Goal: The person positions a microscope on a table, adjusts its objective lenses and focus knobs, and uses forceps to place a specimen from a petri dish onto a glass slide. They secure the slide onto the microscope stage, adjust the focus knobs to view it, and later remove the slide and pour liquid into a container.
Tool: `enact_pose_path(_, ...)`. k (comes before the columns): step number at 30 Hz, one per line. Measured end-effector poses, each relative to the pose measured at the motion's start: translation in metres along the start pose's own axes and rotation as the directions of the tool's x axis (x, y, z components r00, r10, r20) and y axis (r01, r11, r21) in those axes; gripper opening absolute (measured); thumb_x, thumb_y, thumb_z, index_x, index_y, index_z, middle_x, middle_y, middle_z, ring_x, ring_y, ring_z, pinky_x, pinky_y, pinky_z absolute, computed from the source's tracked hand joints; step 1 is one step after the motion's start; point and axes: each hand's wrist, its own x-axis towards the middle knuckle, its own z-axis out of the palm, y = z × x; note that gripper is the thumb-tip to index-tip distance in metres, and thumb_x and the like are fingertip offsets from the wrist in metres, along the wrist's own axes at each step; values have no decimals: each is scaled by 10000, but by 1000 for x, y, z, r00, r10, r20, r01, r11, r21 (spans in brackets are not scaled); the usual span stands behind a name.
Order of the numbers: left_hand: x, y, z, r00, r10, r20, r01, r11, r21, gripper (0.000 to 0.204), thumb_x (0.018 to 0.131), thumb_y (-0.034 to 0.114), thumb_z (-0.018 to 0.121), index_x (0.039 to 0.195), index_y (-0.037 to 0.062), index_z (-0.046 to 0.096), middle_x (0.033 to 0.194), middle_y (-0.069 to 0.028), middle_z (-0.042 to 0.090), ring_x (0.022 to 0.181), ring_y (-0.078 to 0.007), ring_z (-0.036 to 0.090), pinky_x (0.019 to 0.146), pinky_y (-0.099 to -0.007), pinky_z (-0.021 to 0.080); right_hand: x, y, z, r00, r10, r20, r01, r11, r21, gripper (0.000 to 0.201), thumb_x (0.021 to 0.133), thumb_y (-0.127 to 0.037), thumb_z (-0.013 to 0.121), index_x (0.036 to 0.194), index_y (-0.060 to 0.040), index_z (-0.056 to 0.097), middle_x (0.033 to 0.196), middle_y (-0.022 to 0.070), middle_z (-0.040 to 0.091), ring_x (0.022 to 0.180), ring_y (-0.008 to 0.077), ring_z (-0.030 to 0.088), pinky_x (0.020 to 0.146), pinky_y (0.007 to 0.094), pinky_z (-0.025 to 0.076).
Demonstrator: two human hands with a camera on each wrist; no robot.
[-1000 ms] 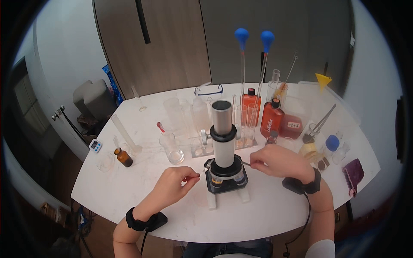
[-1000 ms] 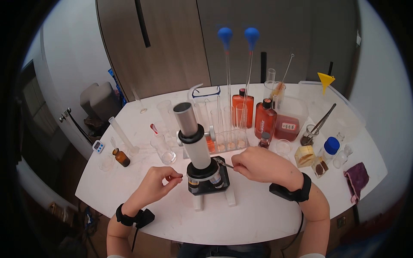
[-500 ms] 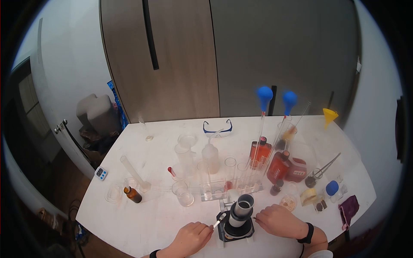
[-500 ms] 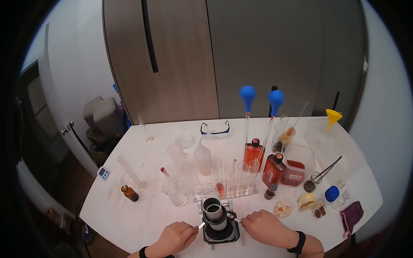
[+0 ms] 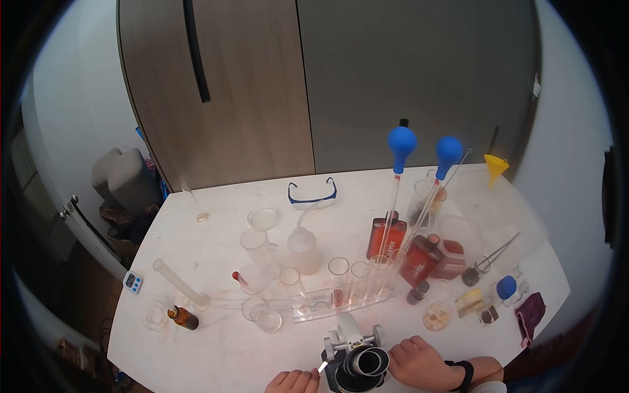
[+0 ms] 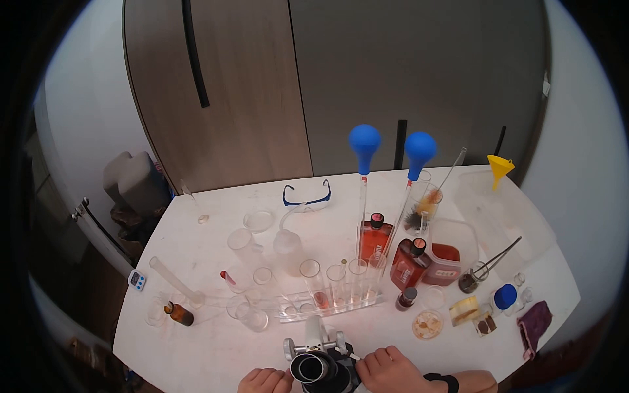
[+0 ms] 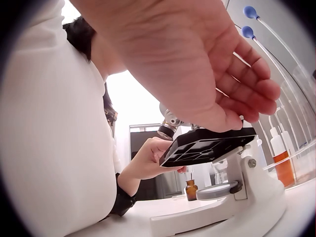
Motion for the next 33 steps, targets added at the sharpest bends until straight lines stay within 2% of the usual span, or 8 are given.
enact_pose_path(4, 1, 0, -4, 1000, -4, -11, 5, 999, 33, 296, 689, 43, 539, 964, -68, 544, 807, -113, 504, 723, -224, 512, 619, -303, 428, 4, -4, -5, 999, -27, -40, 22, 993, -119, 96, 669, -122, 512, 731, -48, 510, 649, 68, 453, 645, 197, 458, 614, 306, 377)
enact_pose_path(8, 1, 5, -7, 1000, -9, 5, 8, 993, 118, 330, 680, 54, 524, 981, -79, 539, 817, -115, 501, 734, -215, 505, 625, -297, 426, 2, -7, -2, 999, 0, -48, -6, 993, -116, 101, 678, -121, 510, 744, -44, 503, 671, 75, 465, 656, 199, 465, 620, 306, 382)
enact_pose_path(15, 1, 14, -7, 1000, -26, -17, 29, 972, 233, 345, 678, 56, 521, 994, -82, 537, 803, -108, 493, 721, -202, 494, 617, -283, 419, -3, -24, 0, 983, 166, -73, -178, 961, -214, 181, 694, -118, 505, 840, -12, 512, 721, 78, 489, 678, 188, 484, 624, 287, 398)
enact_pose_path(25, -2, 22, -1, 990, -139, -27, 142, 961, 236, 375, 700, 60, 496, 1047, -80, 522, 791, -92, 492, 721, -192, 494, 621, -280, 414, -3, -29, 0, 977, 199, -77, -212, 941, -263, 262, 701, -109, 503, 926, 22, 531, 737, 76, 498, 678, 174, 493, 617, 276, 407)
enact_pose_path(33, -3, 20, 1, 988, -157, -13, 157, 973, 171, 387, 704, 58, 493, 1064, -82, 512, 804, -97, 497, 726, -201, 496, 629, -291, 418, -2, -27, 1, 973, 225, -48, -230, 951, -206, 230, 695, -113, 514, 889, 10, 522, 722, 75, 491, 673, 178, 497, 610, 279, 409)
